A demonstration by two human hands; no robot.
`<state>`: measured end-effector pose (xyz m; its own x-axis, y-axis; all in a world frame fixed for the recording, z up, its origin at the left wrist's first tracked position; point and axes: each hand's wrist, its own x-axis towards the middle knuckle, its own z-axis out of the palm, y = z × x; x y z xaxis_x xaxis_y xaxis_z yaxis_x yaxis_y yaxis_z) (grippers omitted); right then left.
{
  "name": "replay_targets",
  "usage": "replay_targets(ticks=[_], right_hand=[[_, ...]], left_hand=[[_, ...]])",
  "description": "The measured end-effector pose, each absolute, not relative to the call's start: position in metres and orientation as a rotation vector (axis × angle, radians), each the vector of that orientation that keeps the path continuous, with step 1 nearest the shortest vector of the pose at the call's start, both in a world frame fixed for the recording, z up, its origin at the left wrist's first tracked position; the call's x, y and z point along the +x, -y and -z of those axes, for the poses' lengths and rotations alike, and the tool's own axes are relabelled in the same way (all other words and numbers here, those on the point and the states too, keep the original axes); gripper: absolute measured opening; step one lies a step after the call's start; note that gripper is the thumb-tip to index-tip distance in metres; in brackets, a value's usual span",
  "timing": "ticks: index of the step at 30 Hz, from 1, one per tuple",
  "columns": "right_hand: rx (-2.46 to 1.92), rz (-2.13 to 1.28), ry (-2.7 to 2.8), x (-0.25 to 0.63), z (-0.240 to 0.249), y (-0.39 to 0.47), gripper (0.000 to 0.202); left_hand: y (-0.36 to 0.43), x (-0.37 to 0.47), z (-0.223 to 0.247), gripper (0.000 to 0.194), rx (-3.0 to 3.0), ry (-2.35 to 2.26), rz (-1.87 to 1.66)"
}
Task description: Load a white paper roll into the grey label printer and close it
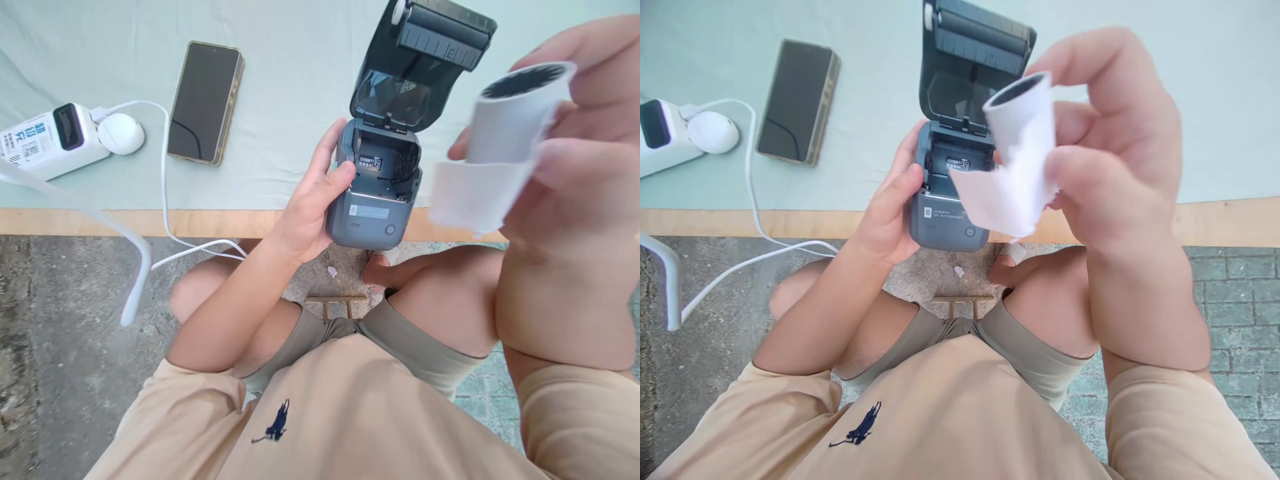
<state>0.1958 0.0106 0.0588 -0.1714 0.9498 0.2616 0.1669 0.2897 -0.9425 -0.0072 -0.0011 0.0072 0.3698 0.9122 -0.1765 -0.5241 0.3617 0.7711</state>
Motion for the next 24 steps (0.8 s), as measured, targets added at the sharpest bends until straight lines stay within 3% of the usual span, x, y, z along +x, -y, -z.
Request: replay_targets(ticks=[2, 4, 9, 12, 18, 24], right_hand=[[-1.023, -1.148, 1.430, 0.206, -0.051, -0.015, 0.053], [-1.081, -1.152, 1.422, 0.214, -0.040, -0.019, 0.057], [-1.259, -0.654, 1.787, 0.225, -0.022, -0.012, 0.024], [-1.376, -0.300, 2.085, 0.230, -0.016, -0.006, 0.032], [-1.408, -0.287, 2.231, 0.237, -0.009, -0.005, 0.049], [-1.441, 0.078, 1.984, 0.256, -0.016, -0.020, 0.044]], left_hand=[[0.001, -0.008, -0.007, 0.061, 0.677, -0.653, -1.025], [0.001, -0.009, -0.006, 0.062, 0.671, -0.633, -1.027], [0.000, -0.009, -0.003, 0.061, 0.664, -0.608, -1.014], [-0.001, -0.008, -0.006, 0.057, 0.667, -0.603, -1.007], [-0.001, -0.004, -0.010, 0.052, 0.669, -0.672, -1.040], [-0.002, -0.002, -0.005, 0.040, 0.666, -0.667, -1.052]])
